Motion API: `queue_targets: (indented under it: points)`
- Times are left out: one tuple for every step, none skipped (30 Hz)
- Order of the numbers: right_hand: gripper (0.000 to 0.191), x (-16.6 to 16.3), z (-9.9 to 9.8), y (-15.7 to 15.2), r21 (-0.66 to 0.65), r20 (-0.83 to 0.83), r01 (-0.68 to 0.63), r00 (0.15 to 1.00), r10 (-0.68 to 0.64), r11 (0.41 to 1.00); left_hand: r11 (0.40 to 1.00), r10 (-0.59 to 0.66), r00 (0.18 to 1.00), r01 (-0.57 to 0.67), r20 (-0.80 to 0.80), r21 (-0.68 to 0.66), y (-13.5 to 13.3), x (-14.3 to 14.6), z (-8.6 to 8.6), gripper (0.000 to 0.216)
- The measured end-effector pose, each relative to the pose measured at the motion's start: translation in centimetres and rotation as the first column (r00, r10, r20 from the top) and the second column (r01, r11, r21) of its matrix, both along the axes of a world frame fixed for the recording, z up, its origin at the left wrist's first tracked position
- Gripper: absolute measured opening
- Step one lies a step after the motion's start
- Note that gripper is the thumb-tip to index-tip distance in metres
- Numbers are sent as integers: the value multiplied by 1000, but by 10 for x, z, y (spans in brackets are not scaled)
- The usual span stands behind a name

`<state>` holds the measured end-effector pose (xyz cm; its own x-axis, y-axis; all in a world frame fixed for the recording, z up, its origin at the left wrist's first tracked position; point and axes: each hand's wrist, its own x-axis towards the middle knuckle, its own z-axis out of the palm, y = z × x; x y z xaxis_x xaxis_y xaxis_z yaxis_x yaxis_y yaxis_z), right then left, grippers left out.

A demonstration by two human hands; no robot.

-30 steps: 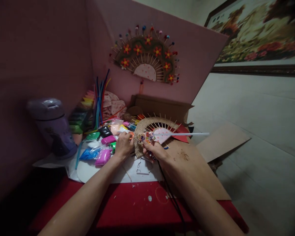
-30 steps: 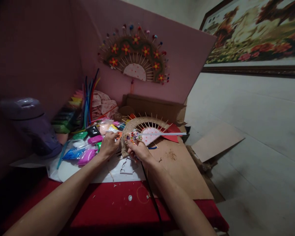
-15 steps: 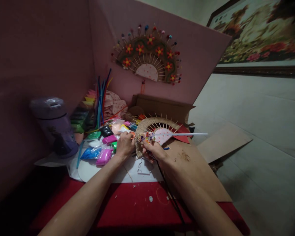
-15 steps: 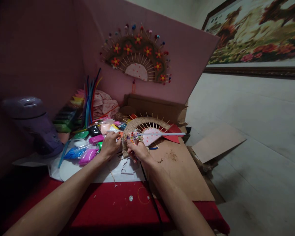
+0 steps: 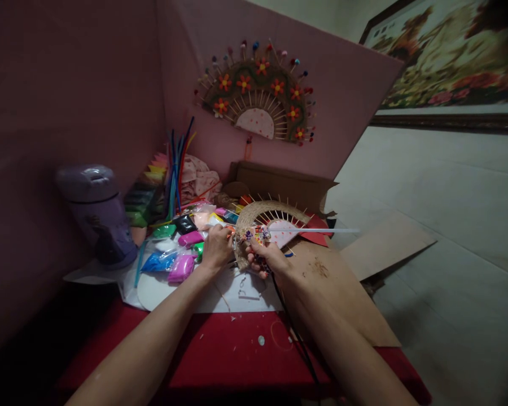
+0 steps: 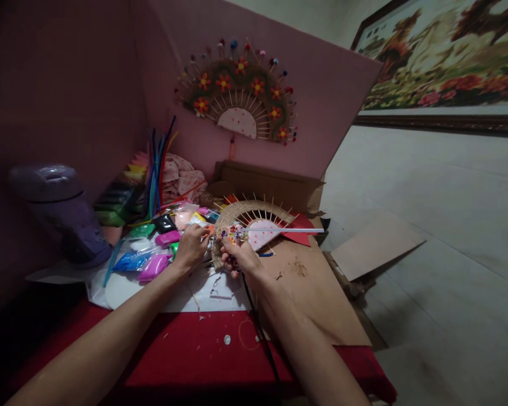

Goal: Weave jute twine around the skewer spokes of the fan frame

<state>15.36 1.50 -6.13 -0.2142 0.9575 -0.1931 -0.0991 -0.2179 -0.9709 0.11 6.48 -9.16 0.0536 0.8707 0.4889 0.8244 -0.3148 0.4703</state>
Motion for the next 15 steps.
queue_targets:
  points:
    - [43, 1, 0, 1, -5, -10, -4, 1000, 4, 1000, 1000, -5, 1000, 5, 4, 1, 0, 0, 0, 21]
    - [44, 2, -1, 2, -10, -18, -8, 1000, 8, 1000, 1000, -8, 1000, 8, 9, 2, 0, 0, 0, 21]
    - [45, 3, -1, 3, -17, -25, -13, 1000, 13, 1000, 1000, -10, 1000, 10, 12, 2, 0, 0, 0, 21]
    - [45, 4, -2, 4, -21, -30, -17, 999, 17, 1000, 1000, -12, 1000, 12, 15, 1, 0, 0, 0, 21]
    - [45, 4, -3, 4, -22, -33, -22, 999, 21, 1000, 1000, -12, 1000, 12, 17, 1, 0, 0, 0, 21]
    - [45, 5, -3, 5, -20, -35, -22, 999, 22, 1000, 1000, -12, 1000, 12, 19, 2, 0, 0, 0, 22]
    - [45, 5, -4, 5, -17, -36, -21, 999, 20, 1000, 1000, -13, 1000, 13, 19, 3, -1, 0, 1, 22]
    - [44, 5, -3, 5, -17, -37, -19, 999, 19, 1000, 1000, -12, 1000, 12, 19, 5, -1, 0, 1, 23]
    - [43, 5, -3, 4, -19, -37, -16, 999, 15, 1000, 1000, -12, 1000, 12, 18, 7, -1, 0, 1, 23]
    - [42, 4, -3, 4, -25, -36, -13, 999, 12, 1000, 1000, -12, 1000, 12, 16, 9, -2, 0, 2, 23]
    - [42, 4, -2, 4, -36, -35, -10, 999, 9, 999, 1000, -12, 1000, 12, 13, 11, -2, 0, 2, 23]
    - [41, 4, -1, 3, -50, -36, -9, 999, 7, 999, 1000, -12, 1000, 12, 9, 14, -2, 0, 2, 24]
    - [41, 4, 0, 3, -64, -37, -8, 999, 5, 998, 1000, -11, 1000, 11, 4, 17, -2, 0, 2, 24]
    - [40, 4, 0, 3, -73, -39, -6, 999, 3, 997, 1000, -8, 1000, 8, 0, 20, -2, -1, 2, 24]
    - [40, 4, 0, 3, -76, -42, -5, 999, 2, 997, 1000, -7, 1000, 7, -4, 22, -2, -1, 2, 24]
